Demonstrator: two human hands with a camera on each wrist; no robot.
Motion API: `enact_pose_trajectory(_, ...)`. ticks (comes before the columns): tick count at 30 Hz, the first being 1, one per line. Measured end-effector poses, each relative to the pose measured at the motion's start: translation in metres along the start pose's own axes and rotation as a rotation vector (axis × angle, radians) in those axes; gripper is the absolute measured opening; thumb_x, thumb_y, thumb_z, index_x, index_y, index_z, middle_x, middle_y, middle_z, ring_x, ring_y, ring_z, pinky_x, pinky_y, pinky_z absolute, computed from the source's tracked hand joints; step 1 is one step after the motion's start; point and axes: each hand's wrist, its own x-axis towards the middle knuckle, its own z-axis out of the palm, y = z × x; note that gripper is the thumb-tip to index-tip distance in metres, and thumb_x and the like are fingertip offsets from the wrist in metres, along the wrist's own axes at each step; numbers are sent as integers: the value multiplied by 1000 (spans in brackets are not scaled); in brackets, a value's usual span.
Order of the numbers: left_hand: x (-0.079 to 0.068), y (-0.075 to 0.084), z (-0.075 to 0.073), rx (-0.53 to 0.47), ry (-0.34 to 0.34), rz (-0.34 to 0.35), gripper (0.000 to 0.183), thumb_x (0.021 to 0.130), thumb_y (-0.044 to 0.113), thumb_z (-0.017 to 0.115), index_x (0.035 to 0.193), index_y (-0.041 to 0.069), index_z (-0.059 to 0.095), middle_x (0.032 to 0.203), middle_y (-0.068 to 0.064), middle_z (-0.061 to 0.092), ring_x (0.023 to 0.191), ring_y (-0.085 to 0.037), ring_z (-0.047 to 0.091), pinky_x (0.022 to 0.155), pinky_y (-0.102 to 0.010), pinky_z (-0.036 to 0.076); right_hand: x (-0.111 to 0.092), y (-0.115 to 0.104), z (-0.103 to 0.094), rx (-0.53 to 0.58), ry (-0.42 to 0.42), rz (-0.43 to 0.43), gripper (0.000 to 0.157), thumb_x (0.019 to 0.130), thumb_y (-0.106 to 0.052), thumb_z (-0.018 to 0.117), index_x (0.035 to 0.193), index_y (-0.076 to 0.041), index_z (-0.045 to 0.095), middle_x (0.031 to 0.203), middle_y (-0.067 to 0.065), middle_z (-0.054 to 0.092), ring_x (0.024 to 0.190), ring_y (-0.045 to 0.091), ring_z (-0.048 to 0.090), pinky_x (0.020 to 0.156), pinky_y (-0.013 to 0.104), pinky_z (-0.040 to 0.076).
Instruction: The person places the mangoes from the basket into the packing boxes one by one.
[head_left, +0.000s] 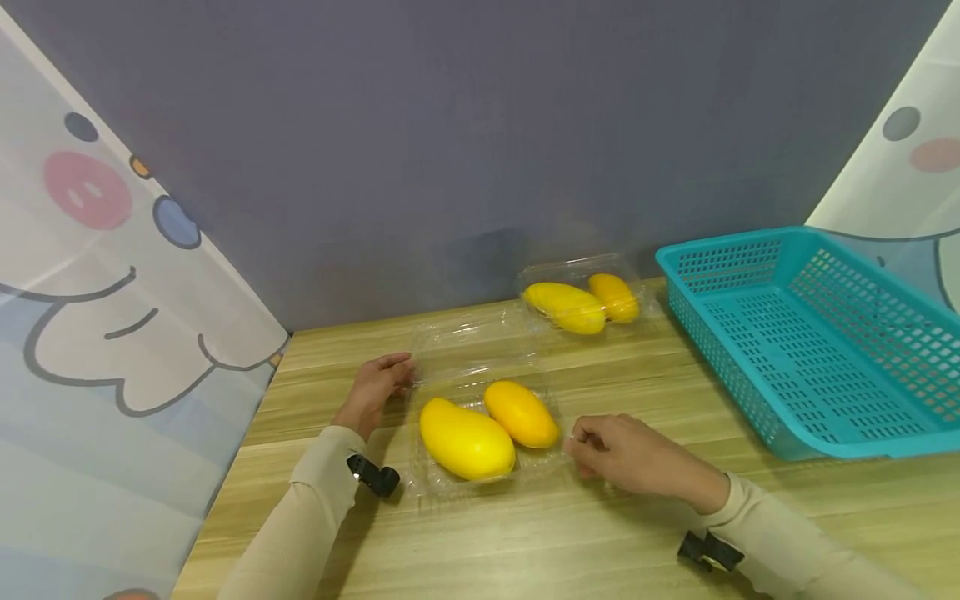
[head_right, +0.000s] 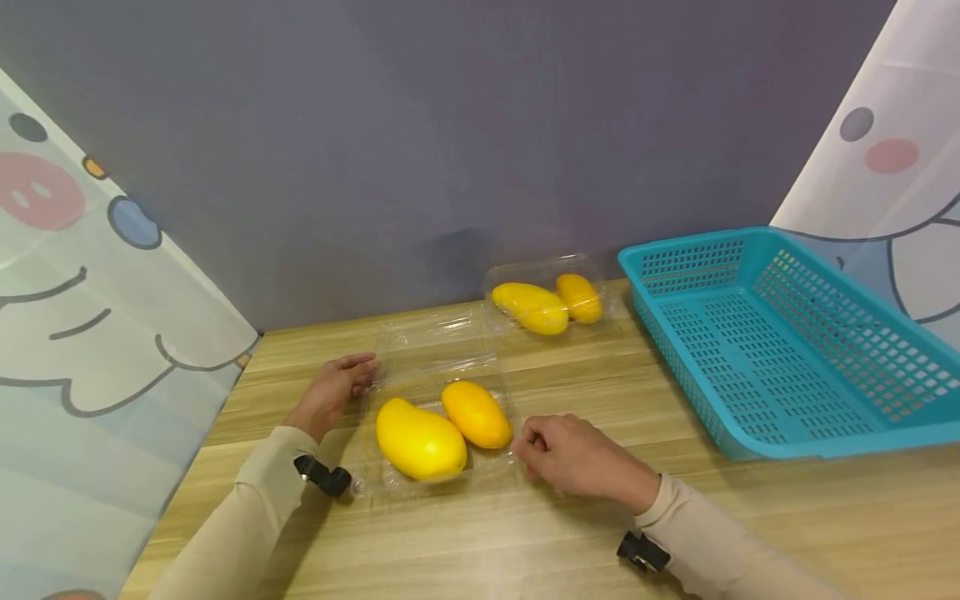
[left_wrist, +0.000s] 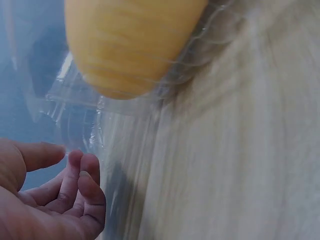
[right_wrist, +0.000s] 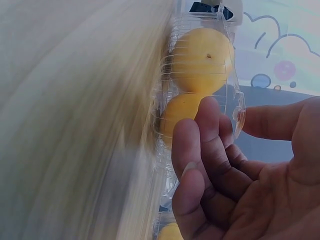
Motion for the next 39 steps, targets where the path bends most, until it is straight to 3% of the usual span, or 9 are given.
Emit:
enact_pose_trajectory(10,-8,3,-8,13,-11,0,46,102,11,55,144,-4,46,104,-5,72,80,-4,65,73,-20,50,0,0,-2,0,-7,-9,27,103,-34,52,88,-14,63,69,-5,63,54,5,50,48,23,42)
enact_pose_trajectory(17,-7,2,-7,-70,-14,-21,46,102,11,51,143,-9,44,91,3,69,76,-4,65,70,-17,51,0,2,-2,10,-15,-16,27,103,-34,51,91,-13,64,71,-5,63,55,5,50,48,23,43)
enact_pose_trajectory(22,0,1,-3,-47,-4,-45,47,103,14,49,145,-7,43,121,-15,66,96,-11,62,84,-18,51,1,3,-1,11,-16,-18,26,103,-33,52,91,-14,64,70,-5,62,54,4,47,48,22,41)
enact_pose_trajectory(26,7,3,-4,-7,-31,-48,50,105,15,46,149,-5,37,145,-24,51,119,-21,59,101,-26,49,1,3,-1,12,-18,-21,25,103,-33,52,90,-14,63,69,-5,61,53,3,46,48,22,40)
enact_pose_trajectory(31,9,7,-5,-17,-68,-34,51,107,13,42,153,-5,29,151,-27,44,132,-30,53,113,-38,42,1,3,-1,5,-19,-24,26,103,-35,52,90,-16,62,68,-6,61,53,4,47,47,22,40)
enact_pose_trajectory(39,4,14,-3,-147,-12,20,51,105,7,43,153,-2,28,155,-20,38,133,-33,53,106,-33,50,1,4,-2,2,-16,-22,25,103,-34,53,91,-15,63,68,-4,61,52,4,48,47,22,41)
